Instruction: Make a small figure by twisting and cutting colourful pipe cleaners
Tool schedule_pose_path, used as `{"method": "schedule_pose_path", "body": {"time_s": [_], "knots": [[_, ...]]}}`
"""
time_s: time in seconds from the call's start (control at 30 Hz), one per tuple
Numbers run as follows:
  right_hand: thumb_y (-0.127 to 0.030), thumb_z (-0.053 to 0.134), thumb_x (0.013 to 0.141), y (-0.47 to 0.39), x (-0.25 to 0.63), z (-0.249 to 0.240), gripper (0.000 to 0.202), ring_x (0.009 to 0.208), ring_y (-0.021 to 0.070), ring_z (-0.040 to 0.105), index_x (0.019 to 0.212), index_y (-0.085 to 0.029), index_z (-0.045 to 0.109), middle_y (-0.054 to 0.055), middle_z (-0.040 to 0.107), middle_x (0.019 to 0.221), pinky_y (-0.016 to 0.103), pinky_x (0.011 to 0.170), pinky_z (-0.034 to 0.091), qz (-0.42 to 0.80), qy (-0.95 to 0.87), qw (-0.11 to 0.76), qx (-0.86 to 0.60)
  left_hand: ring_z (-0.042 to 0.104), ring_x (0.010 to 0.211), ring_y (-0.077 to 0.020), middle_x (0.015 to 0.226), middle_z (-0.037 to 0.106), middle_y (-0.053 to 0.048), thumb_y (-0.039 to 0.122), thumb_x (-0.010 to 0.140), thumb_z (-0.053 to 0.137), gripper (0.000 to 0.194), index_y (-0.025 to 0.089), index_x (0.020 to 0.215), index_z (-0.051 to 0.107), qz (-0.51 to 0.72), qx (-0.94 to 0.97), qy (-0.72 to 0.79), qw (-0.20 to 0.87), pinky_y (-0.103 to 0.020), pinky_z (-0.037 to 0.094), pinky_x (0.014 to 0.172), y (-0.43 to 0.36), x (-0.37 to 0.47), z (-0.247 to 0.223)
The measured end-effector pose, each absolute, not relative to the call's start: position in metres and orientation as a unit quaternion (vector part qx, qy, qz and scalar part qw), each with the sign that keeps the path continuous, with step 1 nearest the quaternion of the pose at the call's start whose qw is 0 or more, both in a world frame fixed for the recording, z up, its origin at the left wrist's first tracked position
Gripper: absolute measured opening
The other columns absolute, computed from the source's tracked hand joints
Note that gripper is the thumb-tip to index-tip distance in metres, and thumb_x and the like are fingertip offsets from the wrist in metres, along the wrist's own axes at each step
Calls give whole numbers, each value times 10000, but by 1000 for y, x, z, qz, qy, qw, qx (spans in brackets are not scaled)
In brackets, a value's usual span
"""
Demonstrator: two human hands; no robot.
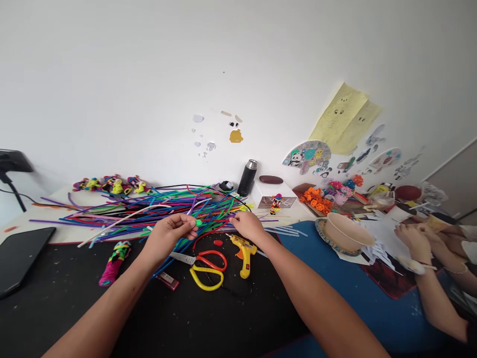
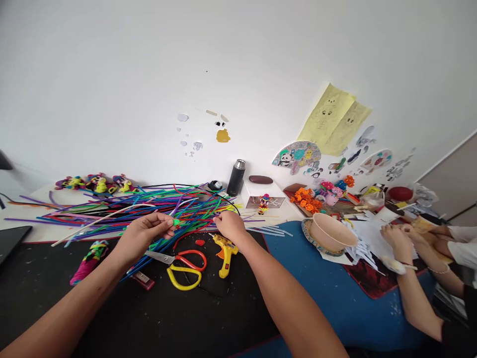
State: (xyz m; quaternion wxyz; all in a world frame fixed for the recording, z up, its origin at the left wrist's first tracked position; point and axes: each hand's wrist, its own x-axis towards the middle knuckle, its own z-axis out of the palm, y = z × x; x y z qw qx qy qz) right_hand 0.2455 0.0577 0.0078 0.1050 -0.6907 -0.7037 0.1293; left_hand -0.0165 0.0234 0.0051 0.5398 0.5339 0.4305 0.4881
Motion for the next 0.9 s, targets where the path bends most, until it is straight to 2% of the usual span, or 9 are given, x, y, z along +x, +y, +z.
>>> {"method": "schedule_pose_path", "body": {"time_s": [0.2,0.43,0.63,0.8,0.9], "knots": [[-506,624,979,71,231,-5,426,738,234,679,721,-203,775,93,744,753,299,614,364,144,-691,67,-705,685,634,-207,686,738,-63,638,645,897,504,178,781,744,488,538,419,544,-331,583,651,21,-16,7],[-447,682,952,84,220,-18,378,780,251,700,682,-193,756,91,743,740,298,638,376,159,-667,93,-722,675,604,-200,677,733,-58,638,613,911,517,178,767,730,493,533,405,556,-341,588,637,19,-15,12],[-319,687,911,89,221,-25,242,740,200,665,716,-184,737,51,717,711,274,633,386,215,-633,184,-721,660,590,-186,653,716,-38,632,596,919,524,178,751,710,489,528,402,567,-329,574,631,17,-12,15],[-334,598,944,95,240,-18,230,511,142,541,790,-175,663,-28,537,537,244,508,373,292,-576,284,-708,663,601,-181,660,722,-33,572,600,941,481,179,757,713,487,531,395,569,-316,569,637,18,-14,12],[-371,575,957,103,251,-9,236,436,119,459,825,-179,615,-62,459,517,232,438,348,329,-545,337,-693,666,602,-186,658,722,-37,589,621,924,477,184,749,710,485,537,395,566,-317,568,634,19,-14,12]]}}
